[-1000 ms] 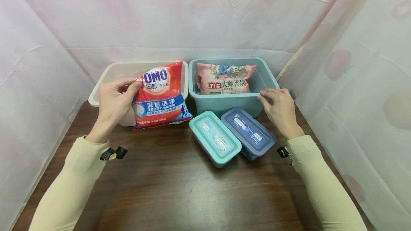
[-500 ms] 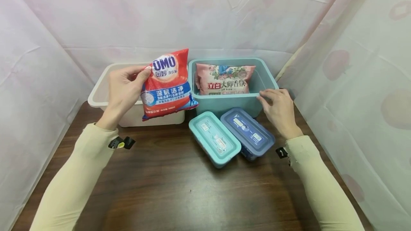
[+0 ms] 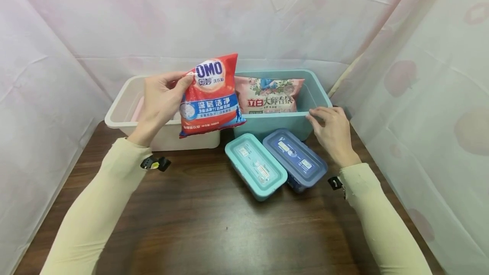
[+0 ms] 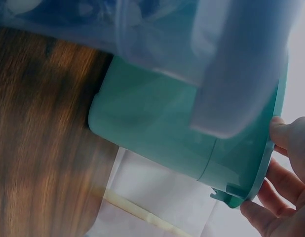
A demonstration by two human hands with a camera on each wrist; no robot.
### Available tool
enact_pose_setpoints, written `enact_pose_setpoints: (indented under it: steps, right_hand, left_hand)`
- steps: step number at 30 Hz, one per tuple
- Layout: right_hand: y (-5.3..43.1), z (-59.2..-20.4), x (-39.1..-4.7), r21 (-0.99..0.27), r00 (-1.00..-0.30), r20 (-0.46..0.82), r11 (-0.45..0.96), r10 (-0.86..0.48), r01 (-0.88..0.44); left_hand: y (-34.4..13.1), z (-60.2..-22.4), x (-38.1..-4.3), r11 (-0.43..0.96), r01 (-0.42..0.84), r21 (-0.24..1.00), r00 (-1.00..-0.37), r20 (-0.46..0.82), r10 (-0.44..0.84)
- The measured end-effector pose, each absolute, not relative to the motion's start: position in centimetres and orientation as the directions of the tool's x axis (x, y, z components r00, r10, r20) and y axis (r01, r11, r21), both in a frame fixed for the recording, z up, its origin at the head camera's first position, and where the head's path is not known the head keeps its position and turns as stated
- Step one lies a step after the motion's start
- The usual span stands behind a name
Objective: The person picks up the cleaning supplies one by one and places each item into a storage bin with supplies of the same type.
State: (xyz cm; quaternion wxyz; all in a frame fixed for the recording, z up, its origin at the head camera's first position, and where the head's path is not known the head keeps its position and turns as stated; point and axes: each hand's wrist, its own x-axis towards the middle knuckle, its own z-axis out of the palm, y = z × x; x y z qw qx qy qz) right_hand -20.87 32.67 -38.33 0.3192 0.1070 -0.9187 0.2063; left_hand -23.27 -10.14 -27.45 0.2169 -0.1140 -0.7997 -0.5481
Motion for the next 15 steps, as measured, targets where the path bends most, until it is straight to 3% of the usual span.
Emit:
enact_pose_setpoints:
  steps: [15]
  right_hand:
    - [32.5,-38.3,-20.7,-0.319,-0.775,0.63,0.889,-0.06,-0.328]
  left_hand:
    - [-6.3,-26.2,-25.8,0.328,0.403,0.854,-0.903,0.43,-0.009]
